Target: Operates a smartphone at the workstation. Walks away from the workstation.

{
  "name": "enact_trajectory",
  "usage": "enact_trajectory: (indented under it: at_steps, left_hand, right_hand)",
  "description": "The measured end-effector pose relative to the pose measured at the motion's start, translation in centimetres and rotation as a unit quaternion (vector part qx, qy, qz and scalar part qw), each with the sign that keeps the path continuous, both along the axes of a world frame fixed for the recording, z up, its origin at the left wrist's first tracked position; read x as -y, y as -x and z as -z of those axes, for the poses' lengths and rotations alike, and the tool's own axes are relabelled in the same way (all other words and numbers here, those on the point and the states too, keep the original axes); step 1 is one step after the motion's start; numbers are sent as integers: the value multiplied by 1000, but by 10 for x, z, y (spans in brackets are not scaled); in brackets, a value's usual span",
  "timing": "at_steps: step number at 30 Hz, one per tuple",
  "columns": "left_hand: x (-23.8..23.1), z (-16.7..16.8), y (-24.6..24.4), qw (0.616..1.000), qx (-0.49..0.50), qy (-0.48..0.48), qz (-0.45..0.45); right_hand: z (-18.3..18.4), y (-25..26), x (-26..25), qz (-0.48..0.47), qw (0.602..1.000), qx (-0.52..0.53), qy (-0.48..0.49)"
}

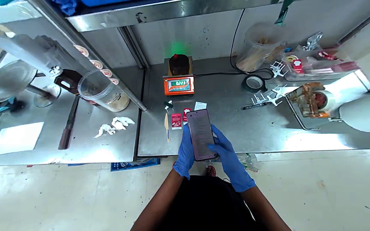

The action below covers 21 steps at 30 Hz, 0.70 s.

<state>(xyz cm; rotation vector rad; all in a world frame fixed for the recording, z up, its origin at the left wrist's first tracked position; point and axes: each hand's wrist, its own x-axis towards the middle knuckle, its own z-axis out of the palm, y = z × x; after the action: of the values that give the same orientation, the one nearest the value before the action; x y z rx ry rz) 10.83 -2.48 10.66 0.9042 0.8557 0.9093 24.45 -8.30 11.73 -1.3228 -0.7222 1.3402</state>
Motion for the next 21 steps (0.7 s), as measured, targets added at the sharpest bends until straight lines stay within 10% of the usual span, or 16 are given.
enact_trajectory:
  at_steps: [21]
  left_hand:
    - [11,1,-5,994,77,59,-56]
  right_hand:
    - [3,-9,-14,-41,998,12,-43]
